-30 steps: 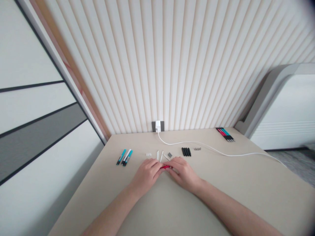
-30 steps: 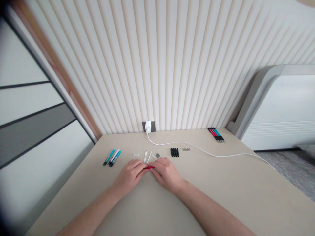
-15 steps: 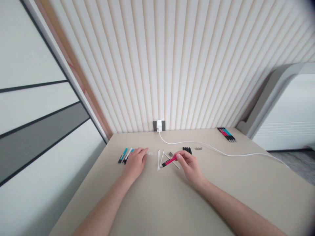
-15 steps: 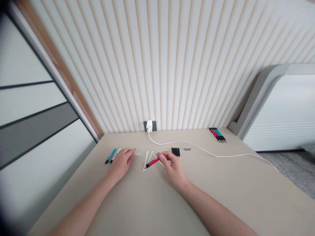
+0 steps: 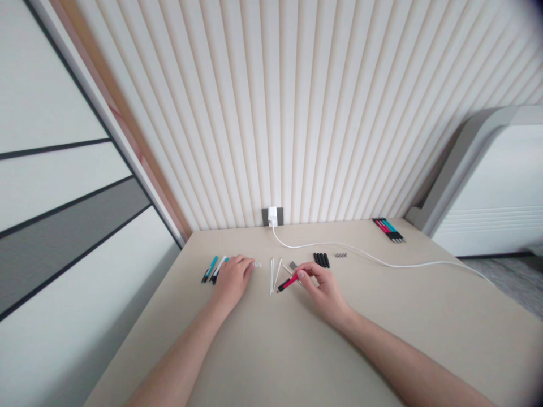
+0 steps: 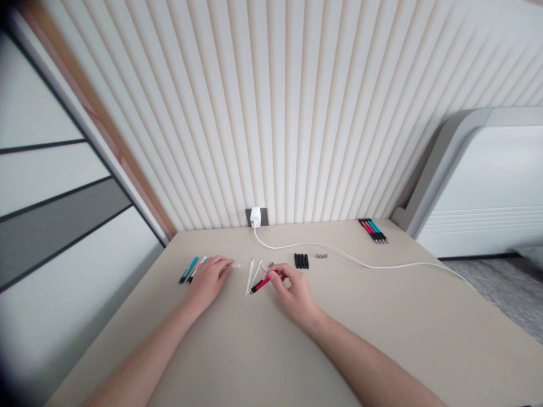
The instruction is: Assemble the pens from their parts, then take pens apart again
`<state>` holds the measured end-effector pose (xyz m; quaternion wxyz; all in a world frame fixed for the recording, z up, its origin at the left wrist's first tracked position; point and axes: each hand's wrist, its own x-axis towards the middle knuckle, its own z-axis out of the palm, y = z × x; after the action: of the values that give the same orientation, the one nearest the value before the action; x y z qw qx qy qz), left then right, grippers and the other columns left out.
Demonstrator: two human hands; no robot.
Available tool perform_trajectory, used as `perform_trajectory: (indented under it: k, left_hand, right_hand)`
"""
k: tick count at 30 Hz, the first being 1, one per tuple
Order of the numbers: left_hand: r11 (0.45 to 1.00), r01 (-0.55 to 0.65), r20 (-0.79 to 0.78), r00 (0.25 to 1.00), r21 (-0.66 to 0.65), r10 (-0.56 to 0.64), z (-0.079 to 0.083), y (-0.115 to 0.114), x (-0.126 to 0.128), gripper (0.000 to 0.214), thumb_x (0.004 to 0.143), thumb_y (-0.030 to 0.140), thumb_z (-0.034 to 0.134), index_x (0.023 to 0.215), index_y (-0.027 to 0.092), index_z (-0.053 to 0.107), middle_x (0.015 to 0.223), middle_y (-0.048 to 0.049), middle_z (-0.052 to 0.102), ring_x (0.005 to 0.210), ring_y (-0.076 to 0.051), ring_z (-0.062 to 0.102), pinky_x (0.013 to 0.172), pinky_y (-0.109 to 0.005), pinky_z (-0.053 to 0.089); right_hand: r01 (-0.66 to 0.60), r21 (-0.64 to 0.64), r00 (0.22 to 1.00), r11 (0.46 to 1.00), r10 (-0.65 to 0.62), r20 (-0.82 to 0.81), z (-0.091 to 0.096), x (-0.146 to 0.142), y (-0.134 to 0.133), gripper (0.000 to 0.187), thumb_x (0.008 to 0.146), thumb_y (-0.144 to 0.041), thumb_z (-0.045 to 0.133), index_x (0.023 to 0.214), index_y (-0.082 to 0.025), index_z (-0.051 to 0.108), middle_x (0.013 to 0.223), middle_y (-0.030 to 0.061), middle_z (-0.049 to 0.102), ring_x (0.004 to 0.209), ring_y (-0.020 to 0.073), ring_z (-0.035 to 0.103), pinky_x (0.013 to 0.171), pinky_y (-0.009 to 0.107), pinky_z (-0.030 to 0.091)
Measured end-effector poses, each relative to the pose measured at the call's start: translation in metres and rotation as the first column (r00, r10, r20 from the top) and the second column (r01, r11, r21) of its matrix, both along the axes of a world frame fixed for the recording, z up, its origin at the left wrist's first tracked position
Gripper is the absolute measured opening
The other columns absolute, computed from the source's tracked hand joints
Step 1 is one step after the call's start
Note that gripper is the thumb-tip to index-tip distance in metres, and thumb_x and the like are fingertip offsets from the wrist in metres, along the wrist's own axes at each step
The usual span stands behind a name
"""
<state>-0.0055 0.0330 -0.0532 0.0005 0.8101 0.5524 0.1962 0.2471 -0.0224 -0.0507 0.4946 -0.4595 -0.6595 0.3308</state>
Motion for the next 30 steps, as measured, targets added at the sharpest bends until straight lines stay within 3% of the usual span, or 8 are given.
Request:
perform_trajectory:
  k: [10, 16, 19, 24, 27, 30]
  left_hand:
    - [1.000, -0.017, 0.015, 1.000, -0.011, 0.017, 0.001, 0.000, -0.001, 0.016, 0.092, 0.022, 0.051, 0.087, 0.019, 0.067, 0.090, -0.0050, 0.068, 0.088, -0.023, 0.062, 0.078, -0.034, 0.043]
    - [0.982, -0.059, 0.188, 0.982, 0.179, 0.024, 0.015, -0.010, 0.005, 0.015, 0.093, 0.023, 0.046, 0.088, 0.017, 0.060, 0.086, -0.0051, 0.065, 0.080, -0.020, 0.061, 0.075, -0.033, 0.045]
    - [0.962, 0.003, 0.265, 0.961, 0.274, -0.078, 0.021, -0.024, 0.016, 0.014, 0.094, 0.025, 0.047, 0.096, 0.019, 0.059, 0.082, -0.0027, 0.065, 0.077, -0.018, 0.061, 0.077, -0.032, 0.046]
    - [0.901, 0.294, 0.191, 0.911, 0.320, -0.365, 0.023, -0.047, 0.039, 0.012, 0.094, 0.016, 0.047, 0.101, 0.020, 0.056, 0.087, -0.0031, 0.067, 0.080, -0.016, 0.062, 0.079, -0.031, 0.047]
    - [0.876, 0.389, 0.142, 0.887, 0.286, -0.440, 0.021, -0.053, 0.047, 0.013, 0.094, 0.014, 0.046, 0.100, 0.019, 0.055, 0.088, -0.0044, 0.066, 0.084, -0.017, 0.062, 0.079, -0.032, 0.047]
    - [0.872, 0.411, 0.115, 0.885, 0.266, -0.452, 0.020, -0.053, 0.048, 0.014, 0.095, 0.014, 0.046, 0.102, 0.020, 0.056, 0.091, -0.0050, 0.066, 0.088, -0.018, 0.061, 0.081, -0.033, 0.048]
  right_hand:
    - [-0.047, -0.050, 0.999, 0.998, 0.047, 0.006, 0.003, -0.001, -0.004, 0.023, 0.089, -0.040, 0.057, 0.084, -0.020, 0.066, 0.081, 0.0032, 0.069, 0.076, 0.0170, 0.060, 0.071, 0.028, 0.045]
    - [-0.042, -0.110, 0.999, 0.993, 0.038, -0.039, 0.002, -0.001, -0.005, 0.028, 0.095, -0.042, 0.044, 0.087, -0.019, 0.057, 0.061, -0.0021, 0.057, 0.055, 0.0122, 0.050, 0.052, 0.022, 0.039]
    - [-0.083, -0.142, 0.996, 0.986, 0.078, -0.041, -0.001, -0.002, -0.004, 0.031, 0.097, -0.044, 0.039, 0.093, -0.019, 0.056, 0.052, -0.0063, 0.048, 0.045, 0.0100, 0.043, 0.046, 0.021, 0.034]
    - [-0.157, -0.090, 0.984, 0.983, 0.164, 0.070, -0.003, -0.002, -0.003, 0.028, 0.095, -0.041, 0.046, 0.093, -0.019, 0.062, 0.058, -0.0043, 0.052, 0.051, 0.0101, 0.046, 0.050, 0.021, 0.035]
    - [-0.194, -0.123, 0.966, 0.973, 0.211, 0.150, 0.000, -0.003, -0.005, 0.024, 0.093, -0.039, 0.051, 0.093, -0.019, 0.064, 0.052, -0.0061, 0.050, 0.049, 0.0102, 0.044, 0.050, 0.022, 0.033]
    - [-0.170, -0.053, 0.955, 0.984, 0.178, 0.235, 0.006, -0.004, -0.007, 0.022, 0.091, -0.037, 0.053, 0.090, -0.019, 0.066, 0.062, -0.0031, 0.057, 0.057, 0.0117, 0.048, 0.055, 0.023, 0.036]
